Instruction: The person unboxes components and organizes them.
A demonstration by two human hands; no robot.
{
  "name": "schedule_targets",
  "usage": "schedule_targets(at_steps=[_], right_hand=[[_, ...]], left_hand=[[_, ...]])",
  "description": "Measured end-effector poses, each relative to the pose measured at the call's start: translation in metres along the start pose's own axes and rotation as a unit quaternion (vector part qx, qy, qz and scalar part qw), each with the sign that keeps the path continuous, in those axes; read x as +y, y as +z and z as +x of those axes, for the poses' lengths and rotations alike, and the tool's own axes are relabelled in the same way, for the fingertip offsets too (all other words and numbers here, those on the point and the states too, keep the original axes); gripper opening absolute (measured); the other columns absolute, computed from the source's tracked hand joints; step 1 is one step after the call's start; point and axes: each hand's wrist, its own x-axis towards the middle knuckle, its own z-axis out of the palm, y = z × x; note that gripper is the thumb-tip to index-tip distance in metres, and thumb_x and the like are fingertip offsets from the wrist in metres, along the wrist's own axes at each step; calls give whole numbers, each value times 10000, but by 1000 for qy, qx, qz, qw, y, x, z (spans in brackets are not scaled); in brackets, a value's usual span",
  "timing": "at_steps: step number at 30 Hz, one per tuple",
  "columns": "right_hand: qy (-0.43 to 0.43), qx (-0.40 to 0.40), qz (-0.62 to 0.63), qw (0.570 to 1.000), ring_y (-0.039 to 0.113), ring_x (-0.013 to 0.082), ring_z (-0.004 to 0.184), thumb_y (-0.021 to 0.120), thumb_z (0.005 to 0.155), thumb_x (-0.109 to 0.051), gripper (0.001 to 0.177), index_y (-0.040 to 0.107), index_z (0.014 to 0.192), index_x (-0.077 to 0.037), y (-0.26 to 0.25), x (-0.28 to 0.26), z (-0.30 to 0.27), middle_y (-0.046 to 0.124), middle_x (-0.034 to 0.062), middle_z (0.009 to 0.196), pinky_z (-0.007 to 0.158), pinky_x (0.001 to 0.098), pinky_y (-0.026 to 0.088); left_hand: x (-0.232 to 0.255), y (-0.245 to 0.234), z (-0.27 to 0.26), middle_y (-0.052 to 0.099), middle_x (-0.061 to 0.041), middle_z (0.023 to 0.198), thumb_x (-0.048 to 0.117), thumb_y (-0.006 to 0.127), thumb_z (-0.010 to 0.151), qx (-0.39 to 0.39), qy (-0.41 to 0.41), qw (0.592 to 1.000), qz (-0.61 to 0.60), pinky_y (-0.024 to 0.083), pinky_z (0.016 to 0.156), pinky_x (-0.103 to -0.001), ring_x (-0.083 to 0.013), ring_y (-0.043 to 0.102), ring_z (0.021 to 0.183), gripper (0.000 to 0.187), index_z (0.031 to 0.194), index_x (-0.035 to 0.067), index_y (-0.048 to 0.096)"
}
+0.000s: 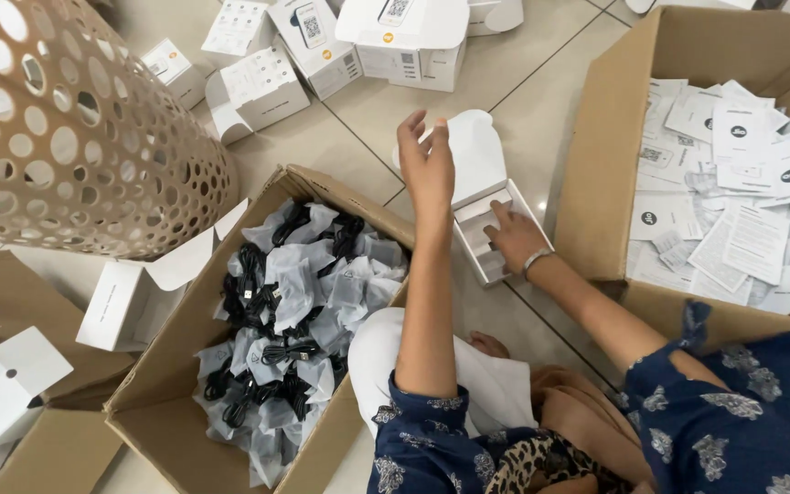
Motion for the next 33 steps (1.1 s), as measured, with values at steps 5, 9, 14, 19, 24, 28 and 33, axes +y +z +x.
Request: schedule_targets(at_steps=[5, 9, 14, 19, 24, 28, 33], right_hand=[[42, 43, 41, 997, 694, 361, 978, 672, 828, -83, 129, 698, 950, -119, -7, -13, -22, 404, 183, 1573, 865, 458, 563], [47, 30, 38, 998, 680, 347, 990, 602, 880, -88, 196, 679, 1057, -120, -25, -18, -39, 444, 157, 1523, 874, 450, 538], [-17, 115, 22, 993, 632, 289, 1082, 583, 840, -52, 304, 669, 1126, -107, -69, -23, -74, 590, 97, 1290, 915, 426, 477], [-64, 333, 81, 937, 633, 263, 1038, 617, 921, -73, 230, 658, 1146, -70, -167, -21, -118, 686, 61, 1071, 941, 412, 480], [-68, 394, 75, 913, 634, 279, 1020, 638, 930, -65, 244, 645, 1174, -48, -253, 24, -192, 680, 80, 1041, 917, 414, 498], [-24, 321, 170, 931, 639, 308, 947, 677, 957, -143, 225, 638, 1156, -45, -306, 60, -256, 685, 97, 1000, 851, 426, 510], [53, 360, 180, 914, 670, 296, 942, 666, 981, -135, 198, 626, 1158, -55, -333, 102, -324, 693, 105, 1014, 818, 413, 523]], left_hand=[[-149, 26, 27, 473, -320, 1449, 273, 733, 930, 112, -67, 985, 111, 396, 1081, -482, -451, 497, 1305, 715, 1411, -144, 409], [-237, 15, 12, 614, -283, 1270, 402, 810, 848, -26, -262, 953, 151, 461, 987, -437, -391, 595, 1172, 754, 1285, -150, 538], [-320, 14, 21, 713, -178, 1138, 305, 758, 845, -204, -267, 941, 49, 489, 798, -444, -300, 661, 920, 510, 1193, -58, 676], [-176, 33, 10, 672, -168, 918, 411, 524, 1043, -136, -37, 979, 145, 470, 808, -397, -278, 614, 831, 511, 1031, -79, 666], [-33, 64, -57, 614, -121, 837, 473, 532, 1042, -237, -31, 969, 68, 467, 758, -383, -216, 533, 782, 547, 976, -57, 644], [26, 114, -116, 719, -33, 1047, 495, 543, 1002, -336, -121, 934, 17, 475, 869, -292, -118, 640, 970, 514, 1142, 14, 657], [65, 207, -181, 693, -159, 1049, 463, 562, 1043, -414, -172, 889, -98, 504, 807, -369, -219, 624, 913, 572, 1157, -91, 653]])
